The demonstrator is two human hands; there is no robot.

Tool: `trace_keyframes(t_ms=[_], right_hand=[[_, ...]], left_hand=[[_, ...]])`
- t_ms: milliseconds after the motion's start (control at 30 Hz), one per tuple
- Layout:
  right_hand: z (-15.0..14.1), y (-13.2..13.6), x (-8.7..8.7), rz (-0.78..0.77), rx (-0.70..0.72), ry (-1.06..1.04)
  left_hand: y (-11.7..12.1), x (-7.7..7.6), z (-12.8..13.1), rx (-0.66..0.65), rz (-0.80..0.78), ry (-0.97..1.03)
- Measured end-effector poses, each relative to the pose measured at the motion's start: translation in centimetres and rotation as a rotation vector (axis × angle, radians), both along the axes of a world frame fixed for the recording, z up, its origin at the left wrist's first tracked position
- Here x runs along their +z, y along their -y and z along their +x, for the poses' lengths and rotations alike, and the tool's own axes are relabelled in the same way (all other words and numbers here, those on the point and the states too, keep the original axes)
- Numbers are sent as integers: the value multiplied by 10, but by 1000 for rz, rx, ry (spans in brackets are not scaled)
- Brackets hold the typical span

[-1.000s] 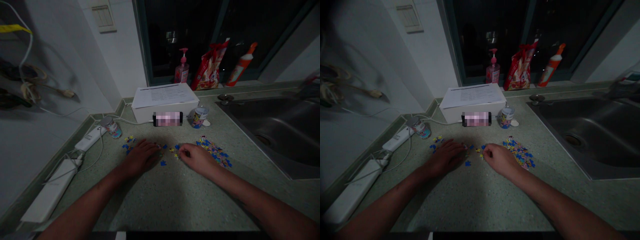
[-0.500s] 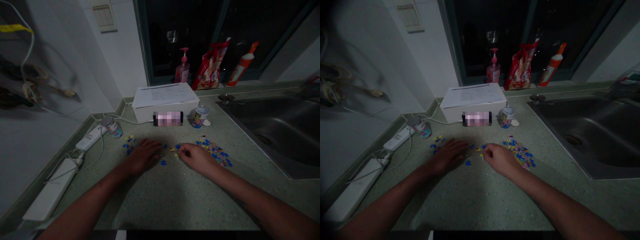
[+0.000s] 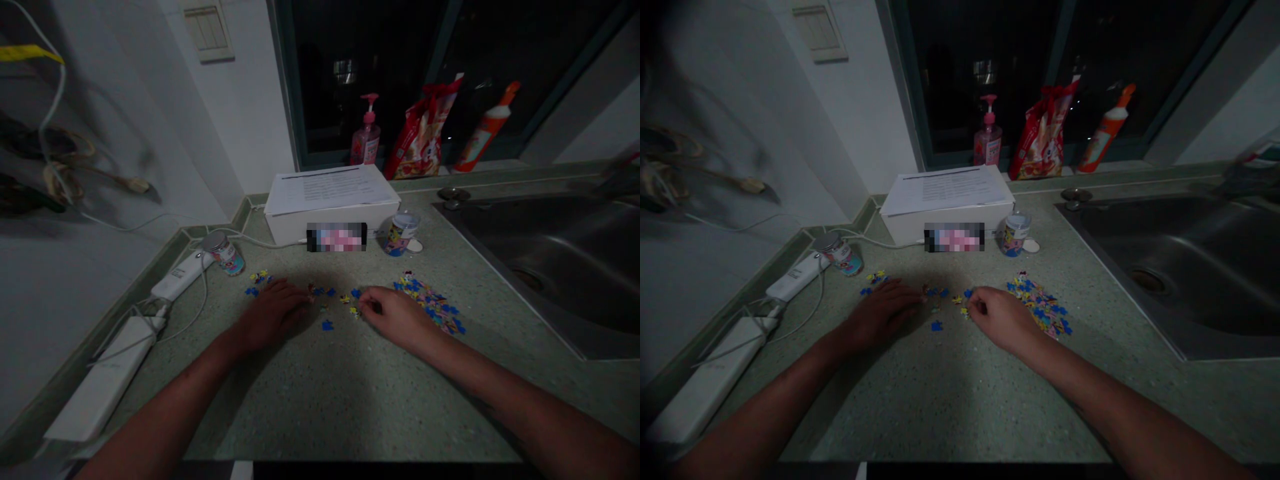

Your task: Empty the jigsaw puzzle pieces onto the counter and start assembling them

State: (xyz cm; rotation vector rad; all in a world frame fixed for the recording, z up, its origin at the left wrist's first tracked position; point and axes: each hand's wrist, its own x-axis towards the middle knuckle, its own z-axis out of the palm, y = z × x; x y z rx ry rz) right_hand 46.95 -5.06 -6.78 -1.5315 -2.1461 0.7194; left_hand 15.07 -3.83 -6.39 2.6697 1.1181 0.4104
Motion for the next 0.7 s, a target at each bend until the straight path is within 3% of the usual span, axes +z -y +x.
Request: trace_keyframes(t_ms=[167,433,700], right_hand=[[0,0,1,4,11,7],[-2,1,5,-4,-7,29],[-1,1,4,-24,-11,35]], left_hand=[[-8,-4,-15,142,75,11],[6,-6,15,-16,42,8],[0,-8,8,55,73,-21]])
